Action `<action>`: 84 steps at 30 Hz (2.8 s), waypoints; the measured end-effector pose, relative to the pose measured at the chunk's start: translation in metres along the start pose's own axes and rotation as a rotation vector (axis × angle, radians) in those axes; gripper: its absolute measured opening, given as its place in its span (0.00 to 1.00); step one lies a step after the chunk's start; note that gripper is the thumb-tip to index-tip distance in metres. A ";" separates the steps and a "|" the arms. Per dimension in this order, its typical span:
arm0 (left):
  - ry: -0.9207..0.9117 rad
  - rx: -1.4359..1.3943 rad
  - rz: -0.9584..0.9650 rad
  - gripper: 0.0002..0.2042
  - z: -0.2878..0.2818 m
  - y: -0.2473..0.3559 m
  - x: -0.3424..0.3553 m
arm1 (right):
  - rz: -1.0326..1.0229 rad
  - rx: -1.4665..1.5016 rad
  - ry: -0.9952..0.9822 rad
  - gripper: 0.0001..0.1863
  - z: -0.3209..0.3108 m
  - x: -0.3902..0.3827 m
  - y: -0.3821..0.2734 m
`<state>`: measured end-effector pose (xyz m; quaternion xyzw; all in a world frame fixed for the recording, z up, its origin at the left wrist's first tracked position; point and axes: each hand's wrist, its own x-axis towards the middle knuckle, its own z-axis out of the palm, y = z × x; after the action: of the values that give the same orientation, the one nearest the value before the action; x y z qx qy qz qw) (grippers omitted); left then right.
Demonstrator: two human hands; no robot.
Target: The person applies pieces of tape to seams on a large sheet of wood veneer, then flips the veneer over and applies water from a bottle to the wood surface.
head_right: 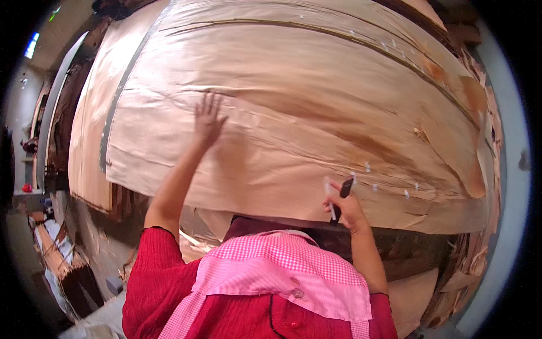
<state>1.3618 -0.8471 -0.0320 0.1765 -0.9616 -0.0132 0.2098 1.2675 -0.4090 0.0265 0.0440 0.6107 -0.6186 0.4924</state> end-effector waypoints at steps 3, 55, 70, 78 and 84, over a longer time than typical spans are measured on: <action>-0.167 -0.041 0.065 0.28 -0.010 -0.072 0.040 | 0.042 0.033 -0.019 0.16 0.081 0.025 0.013; -0.169 -0.399 0.353 0.24 -0.087 -0.258 -0.178 | 0.017 -0.046 -0.017 0.09 0.454 0.119 0.115; -0.222 -0.325 0.626 0.23 -0.085 -0.267 -0.185 | 0.031 0.009 0.440 0.09 0.532 0.131 0.135; -0.423 -0.491 0.559 0.30 -0.120 -0.361 -0.189 | 0.012 -0.497 0.183 0.08 0.503 0.120 0.074; -0.383 -0.310 0.488 0.22 -0.139 -0.489 -0.169 | 0.142 -0.277 -0.110 0.15 0.595 0.131 0.092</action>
<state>1.7257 -1.2405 -0.0214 -0.0982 -0.9839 -0.1416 0.0468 1.5873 -0.9355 0.0242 -0.0153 0.6578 -0.4935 0.5688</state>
